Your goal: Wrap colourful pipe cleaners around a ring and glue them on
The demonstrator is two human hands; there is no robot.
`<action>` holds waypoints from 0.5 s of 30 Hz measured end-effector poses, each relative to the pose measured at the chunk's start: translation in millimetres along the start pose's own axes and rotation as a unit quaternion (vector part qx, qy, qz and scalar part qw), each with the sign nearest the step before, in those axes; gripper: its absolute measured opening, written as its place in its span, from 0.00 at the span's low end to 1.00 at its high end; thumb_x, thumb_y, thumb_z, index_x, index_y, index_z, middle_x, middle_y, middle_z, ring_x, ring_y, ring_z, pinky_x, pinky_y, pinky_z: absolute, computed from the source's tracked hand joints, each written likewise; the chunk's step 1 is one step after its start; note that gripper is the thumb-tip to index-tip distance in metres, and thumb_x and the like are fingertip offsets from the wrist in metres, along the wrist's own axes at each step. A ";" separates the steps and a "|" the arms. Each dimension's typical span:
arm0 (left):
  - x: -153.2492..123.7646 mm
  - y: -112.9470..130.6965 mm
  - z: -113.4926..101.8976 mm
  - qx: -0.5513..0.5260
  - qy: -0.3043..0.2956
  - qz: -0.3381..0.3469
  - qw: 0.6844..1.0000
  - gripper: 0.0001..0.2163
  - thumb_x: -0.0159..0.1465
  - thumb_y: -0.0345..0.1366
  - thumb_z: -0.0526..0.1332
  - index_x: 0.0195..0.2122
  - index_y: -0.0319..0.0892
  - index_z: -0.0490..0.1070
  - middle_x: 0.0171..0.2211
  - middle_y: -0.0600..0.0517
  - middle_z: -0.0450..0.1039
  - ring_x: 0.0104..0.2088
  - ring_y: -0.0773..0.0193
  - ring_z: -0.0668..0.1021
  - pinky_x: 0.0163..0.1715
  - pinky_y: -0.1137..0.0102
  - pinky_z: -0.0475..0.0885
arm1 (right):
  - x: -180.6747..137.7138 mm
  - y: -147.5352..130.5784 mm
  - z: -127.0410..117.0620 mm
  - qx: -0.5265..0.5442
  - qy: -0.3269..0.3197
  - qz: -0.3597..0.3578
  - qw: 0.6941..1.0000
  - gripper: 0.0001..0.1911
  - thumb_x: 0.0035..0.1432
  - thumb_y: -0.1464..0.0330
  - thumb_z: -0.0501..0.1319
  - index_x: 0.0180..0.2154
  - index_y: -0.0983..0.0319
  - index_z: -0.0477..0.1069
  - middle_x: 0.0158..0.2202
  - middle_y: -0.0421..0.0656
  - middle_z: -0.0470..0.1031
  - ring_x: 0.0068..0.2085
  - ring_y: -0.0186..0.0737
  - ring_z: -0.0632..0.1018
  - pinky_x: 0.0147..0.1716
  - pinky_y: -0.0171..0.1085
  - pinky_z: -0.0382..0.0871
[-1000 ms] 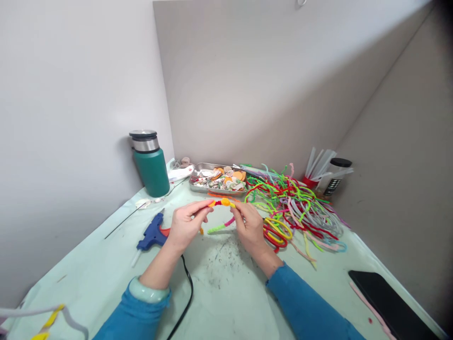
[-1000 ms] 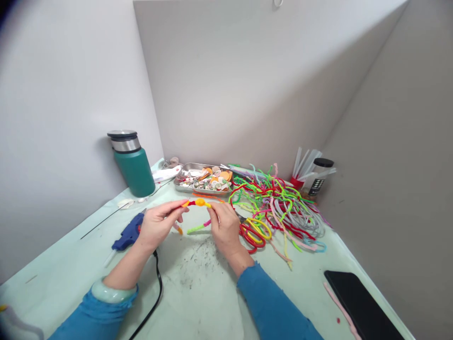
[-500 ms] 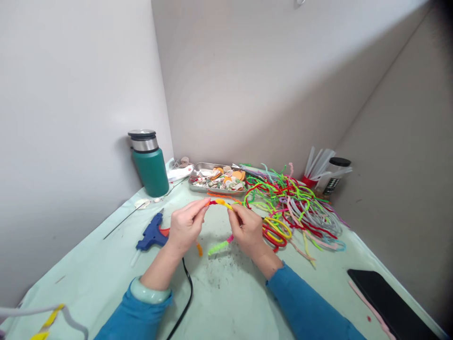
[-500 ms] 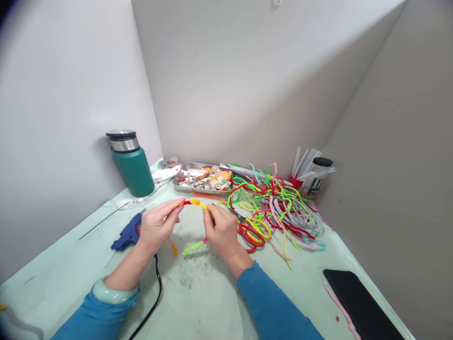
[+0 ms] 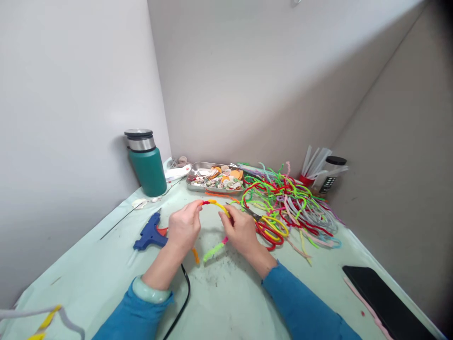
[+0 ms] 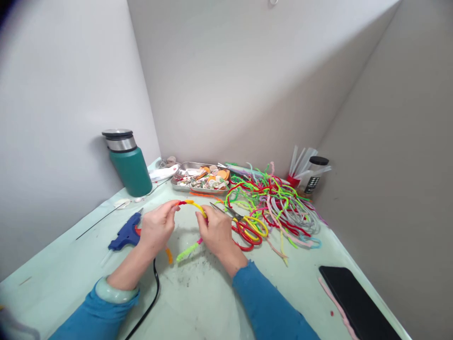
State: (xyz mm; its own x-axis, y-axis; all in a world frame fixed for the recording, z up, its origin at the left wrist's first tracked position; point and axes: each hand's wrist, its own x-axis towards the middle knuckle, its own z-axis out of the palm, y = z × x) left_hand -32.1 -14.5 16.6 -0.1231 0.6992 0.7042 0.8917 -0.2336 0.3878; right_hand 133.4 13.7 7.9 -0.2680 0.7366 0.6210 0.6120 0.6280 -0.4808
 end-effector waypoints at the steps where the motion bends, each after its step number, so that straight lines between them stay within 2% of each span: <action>1: 0.4 -0.9 0.1 0.004 0.005 -0.010 1.000 0.12 0.62 0.32 0.51 0.41 0.41 0.72 0.33 0.50 0.78 0.33 0.64 0.78 0.35 0.72 0.69 | -1.0 0.1 1.8 -0.005 -0.008 0.013 1.000 0.12 0.60 0.63 0.53 0.40 0.62 0.70 0.27 0.41 0.74 0.28 0.35 0.73 0.29 0.32 0.60; 5: 2.0 -3.5 0.6 -0.010 0.000 -0.068 0.998 0.12 0.62 0.34 0.52 0.42 0.42 0.72 0.34 0.50 0.78 0.33 0.63 0.78 0.35 0.72 0.69 | -3.9 2.5 7.4 -0.007 -0.034 0.057 0.998 0.14 0.60 0.60 0.51 0.38 0.61 0.70 0.22 0.39 0.72 0.24 0.34 0.71 0.25 0.31 0.57; 8: 3.2 -4.3 2.5 -0.080 -0.042 -0.134 0.987 0.14 0.61 0.38 0.53 0.46 0.43 0.70 0.34 0.51 0.77 0.27 0.65 0.78 0.31 0.72 0.70 | -4.5 5.5 8.5 0.008 -0.026 0.078 0.997 0.15 0.62 0.61 0.49 0.35 0.61 0.69 0.22 0.39 0.71 0.24 0.33 0.71 0.24 0.31 0.56; 11: 5.2 -4.5 3.8 -0.167 -0.071 -0.205 0.962 0.19 0.60 0.42 0.53 0.51 0.42 0.65 0.36 0.50 0.76 0.23 0.67 0.77 0.26 0.73 0.70 | -4.6 8.3 8.0 0.027 -0.001 0.093 0.995 0.15 0.62 0.60 0.48 0.35 0.61 0.69 0.22 0.38 0.71 0.23 0.32 0.70 0.24 0.30 0.55; 15: 8.1 -5.5 2.2 -0.184 -0.114 -0.246 0.945 0.15 0.59 0.42 0.53 0.42 0.42 0.71 0.32 0.51 0.77 0.23 0.67 0.77 0.23 0.74 0.69 | -4.8 10.6 8.7 0.038 0.012 0.106 0.994 0.16 0.61 0.59 0.50 0.38 0.61 0.70 0.22 0.37 0.71 0.23 0.32 0.69 0.25 0.31 0.55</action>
State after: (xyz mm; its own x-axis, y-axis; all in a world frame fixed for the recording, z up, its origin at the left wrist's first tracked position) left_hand -37.0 -6.1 18.9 -0.3487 0.9018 0.2551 0.5341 -0.0325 0.8448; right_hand 134.7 19.0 -5.5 -0.1207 0.8492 0.5141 0.5947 0.4765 -0.6475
